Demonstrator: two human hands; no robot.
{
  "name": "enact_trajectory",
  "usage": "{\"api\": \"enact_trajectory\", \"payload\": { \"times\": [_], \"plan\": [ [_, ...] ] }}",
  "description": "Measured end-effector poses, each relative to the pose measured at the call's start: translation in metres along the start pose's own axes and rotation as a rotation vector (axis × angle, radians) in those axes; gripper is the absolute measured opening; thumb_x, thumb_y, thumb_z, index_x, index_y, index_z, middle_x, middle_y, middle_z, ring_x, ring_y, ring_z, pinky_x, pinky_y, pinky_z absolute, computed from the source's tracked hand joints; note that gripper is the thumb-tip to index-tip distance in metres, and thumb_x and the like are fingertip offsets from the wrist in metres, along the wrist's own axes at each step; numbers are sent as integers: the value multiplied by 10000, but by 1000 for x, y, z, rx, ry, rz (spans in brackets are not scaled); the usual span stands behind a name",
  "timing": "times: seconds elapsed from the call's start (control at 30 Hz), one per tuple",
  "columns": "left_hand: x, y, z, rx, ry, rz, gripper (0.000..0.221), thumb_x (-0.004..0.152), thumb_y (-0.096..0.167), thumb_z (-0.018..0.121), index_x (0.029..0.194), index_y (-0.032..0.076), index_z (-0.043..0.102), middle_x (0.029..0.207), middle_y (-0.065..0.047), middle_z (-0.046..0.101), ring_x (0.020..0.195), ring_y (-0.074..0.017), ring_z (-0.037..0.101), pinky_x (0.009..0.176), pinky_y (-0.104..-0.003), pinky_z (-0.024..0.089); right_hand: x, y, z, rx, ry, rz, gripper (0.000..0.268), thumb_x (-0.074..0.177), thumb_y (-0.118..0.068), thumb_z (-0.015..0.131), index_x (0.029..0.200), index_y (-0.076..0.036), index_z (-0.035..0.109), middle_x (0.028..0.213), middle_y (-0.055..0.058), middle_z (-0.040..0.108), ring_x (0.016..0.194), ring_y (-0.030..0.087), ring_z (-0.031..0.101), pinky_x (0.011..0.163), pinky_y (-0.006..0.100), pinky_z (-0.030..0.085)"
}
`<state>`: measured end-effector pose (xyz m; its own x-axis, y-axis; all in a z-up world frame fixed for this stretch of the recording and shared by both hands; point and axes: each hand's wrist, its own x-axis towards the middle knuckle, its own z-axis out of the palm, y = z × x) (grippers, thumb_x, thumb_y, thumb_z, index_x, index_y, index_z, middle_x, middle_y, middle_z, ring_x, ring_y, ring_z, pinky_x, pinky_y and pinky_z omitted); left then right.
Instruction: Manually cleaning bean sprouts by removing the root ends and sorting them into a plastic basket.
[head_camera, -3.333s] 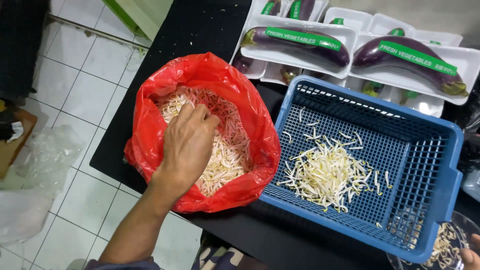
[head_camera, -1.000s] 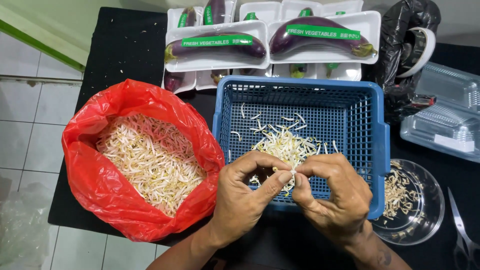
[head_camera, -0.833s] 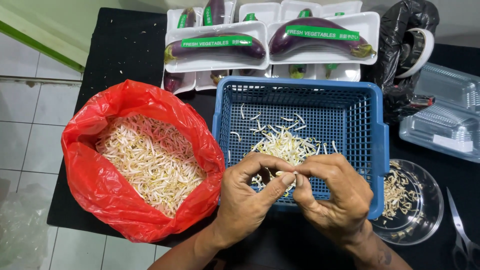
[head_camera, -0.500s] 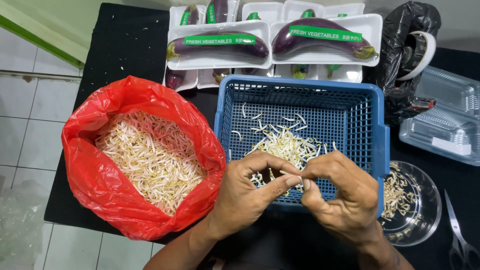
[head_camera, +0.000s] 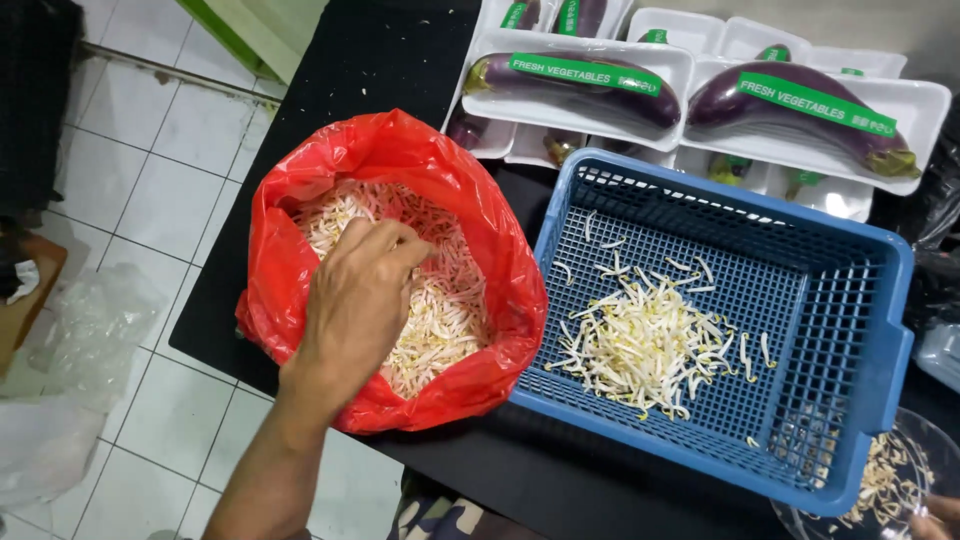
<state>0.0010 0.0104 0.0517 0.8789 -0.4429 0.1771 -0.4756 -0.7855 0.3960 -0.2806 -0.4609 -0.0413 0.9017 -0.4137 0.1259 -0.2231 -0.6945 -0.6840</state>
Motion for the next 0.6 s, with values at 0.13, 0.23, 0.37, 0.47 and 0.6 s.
{"api": "enact_trajectory", "payload": {
  "times": [0.13,0.23,0.37,0.47,0.6],
  "plan": [
    [4,-36,26,253,-92,137,125,886,60,673,835,137,756,933,-79,633,894,-303,593,708,-405,501,-58,127,4,38,33,131,517,962,-84,595,1437,119,566,1347,267,563,1145,361,569,972,420,443],
    [10,-33,27,411,-168,175,64,868,57,740,835,109,755,953,-85,636,919,-272,606,737,-397,548,-66,139,-1,63,56,231,652,934,-86,612,1543,135,539,1428,285,544,1189,378,551,980,429,436],
    [14,-35,26,548,-167,244,88,860,26,809,852,87,746,953,-70,656,901,-219,627,755,-383,591,-34,62,-14,-196,-78,369,700,901,-205,644,1573,-33,550,1584,215,464,1206,456,549,1008,517,348],
    [13,-31,16,363,-87,243,127,897,-94,677,916,24,718,894,-98,617,818,-261,571,619,-418,548,19,300,-51,43,-773,634,940,743,-118,661,1634,-249,387,1574,41,562,1176,402,799,1002,526,603],
    [11,1,-12,-44,-150,25,130,886,149,785,1005,109,749,953,-52,754,887,-211,690,800,-396,585,18,-74,-12,-336,-204,302,617,906,-163,698,1507,-39,624,1520,188,561,1085,394,662,877,503,541]
  ]
}}
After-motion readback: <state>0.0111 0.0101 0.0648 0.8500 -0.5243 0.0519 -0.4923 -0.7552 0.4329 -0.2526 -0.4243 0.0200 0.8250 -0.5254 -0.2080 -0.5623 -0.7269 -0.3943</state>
